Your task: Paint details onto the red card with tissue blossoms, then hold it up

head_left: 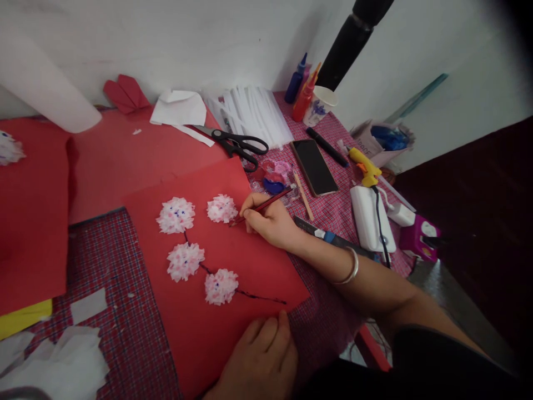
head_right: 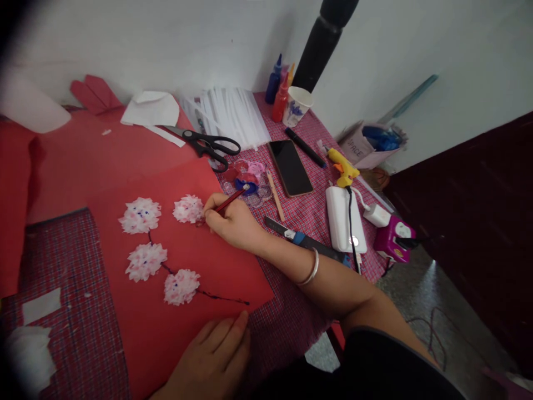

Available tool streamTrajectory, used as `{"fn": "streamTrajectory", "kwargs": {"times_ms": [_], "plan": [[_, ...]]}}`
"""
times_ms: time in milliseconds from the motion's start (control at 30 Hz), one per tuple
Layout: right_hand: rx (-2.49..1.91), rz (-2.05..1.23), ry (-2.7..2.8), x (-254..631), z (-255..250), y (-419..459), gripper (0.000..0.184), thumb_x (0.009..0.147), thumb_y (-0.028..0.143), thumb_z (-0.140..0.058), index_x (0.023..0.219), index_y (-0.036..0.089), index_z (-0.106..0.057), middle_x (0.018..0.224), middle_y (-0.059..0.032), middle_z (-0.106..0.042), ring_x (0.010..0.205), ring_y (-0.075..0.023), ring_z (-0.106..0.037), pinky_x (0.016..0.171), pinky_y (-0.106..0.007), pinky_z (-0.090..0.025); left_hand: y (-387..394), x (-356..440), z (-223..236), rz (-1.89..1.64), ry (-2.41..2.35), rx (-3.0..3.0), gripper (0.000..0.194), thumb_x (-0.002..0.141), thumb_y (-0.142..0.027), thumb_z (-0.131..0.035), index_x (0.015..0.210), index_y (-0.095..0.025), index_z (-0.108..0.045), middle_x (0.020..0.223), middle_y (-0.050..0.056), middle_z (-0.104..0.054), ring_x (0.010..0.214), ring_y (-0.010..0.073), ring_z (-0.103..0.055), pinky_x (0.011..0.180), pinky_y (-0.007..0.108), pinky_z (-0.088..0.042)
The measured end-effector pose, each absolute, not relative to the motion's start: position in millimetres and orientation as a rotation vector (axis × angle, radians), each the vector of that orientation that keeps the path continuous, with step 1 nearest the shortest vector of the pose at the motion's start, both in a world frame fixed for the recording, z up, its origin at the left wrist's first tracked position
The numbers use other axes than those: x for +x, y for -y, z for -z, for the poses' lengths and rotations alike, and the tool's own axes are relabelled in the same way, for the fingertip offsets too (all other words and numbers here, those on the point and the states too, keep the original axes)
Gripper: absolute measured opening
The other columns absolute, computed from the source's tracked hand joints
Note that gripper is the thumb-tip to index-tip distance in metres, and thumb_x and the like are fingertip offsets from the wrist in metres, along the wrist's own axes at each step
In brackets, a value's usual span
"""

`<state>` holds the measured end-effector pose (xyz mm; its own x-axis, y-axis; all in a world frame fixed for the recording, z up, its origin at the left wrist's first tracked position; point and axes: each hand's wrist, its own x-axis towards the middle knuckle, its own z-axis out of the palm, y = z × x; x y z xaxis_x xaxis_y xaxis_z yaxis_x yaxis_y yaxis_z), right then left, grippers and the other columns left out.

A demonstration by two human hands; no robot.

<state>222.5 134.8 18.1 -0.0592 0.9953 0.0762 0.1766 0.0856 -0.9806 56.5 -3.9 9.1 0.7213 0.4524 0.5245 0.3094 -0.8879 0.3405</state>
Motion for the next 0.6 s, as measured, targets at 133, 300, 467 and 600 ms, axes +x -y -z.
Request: {"fn": "streamTrajectory", "kwargs": {"times_ms": [133, 300, 467, 600], "plan": [[-1.28, -1.027, 1.395, 222.9, -21.0, -135.0, 0.011, 0.079, 0.015, -0.046, 0.07, 0.018, -0.051, 0.056, 0.005, -0.05, 0.052, -0.0084, -0.045, 0.05, -0.022, -0.034, 4.3, 54.8, -10.8, -0.884, -0.603, 2.704, 0.048, 0.1, -0.011, -0.019, 0.085, -0.013, -0.065, 0.097, 0.009, -0.067, 0.081, 0.0185, -0.055, 0.077, 0.031, -0.04], [-1.36, -0.977, 1.36, 224.6, -25.3, -136.5, 0.011, 0.076, 0.015, -0.045, 0.067, 0.019, -0.051, 0.054, 0.0053, -0.049, 0.051, -0.0089, -0.045, 0.05, -0.022, -0.033, 3.7, 54.5, -11.1, -0.866, -0.588, 2.724, 0.05, 0.1, -0.012, -0.018, 0.087, -0.013, -0.066, 0.098, 0.009, -0.068, 0.082, 0.0186, -0.055, 0.077, 0.031, -0.04], [-1.445, -0.988, 1.292, 227.3, -25.8, -138.6, 0.009, 0.075, 0.017, -0.045, 0.069, 0.019, -0.051, 0.051, 0.0057, -0.049, 0.047, -0.0088, -0.045, 0.046, -0.021, -0.032, 4.5, 54.4, -8.9, -0.868, -0.584, 2.724, 0.049, 0.1, -0.012, -0.018, 0.087, -0.013, -0.065, 0.099, 0.009, -0.067, 0.084, 0.0191, -0.056, 0.077, 0.032, -0.04], [-1.439, -0.992, 1.26, 228.6, -24.1, -138.8, 0.009, 0.075, 0.017, -0.045, 0.069, 0.019, -0.051, 0.049, 0.0062, -0.049, 0.045, -0.0085, -0.044, 0.044, -0.021, -0.032, 5.7, 52.9, -7.7, -0.846, -0.574, 2.736, 0.048, 0.1, -0.013, -0.018, 0.09, -0.012, -0.065, 0.101, 0.01, -0.066, 0.086, 0.0197, -0.055, 0.078, 0.032, -0.041]]}}
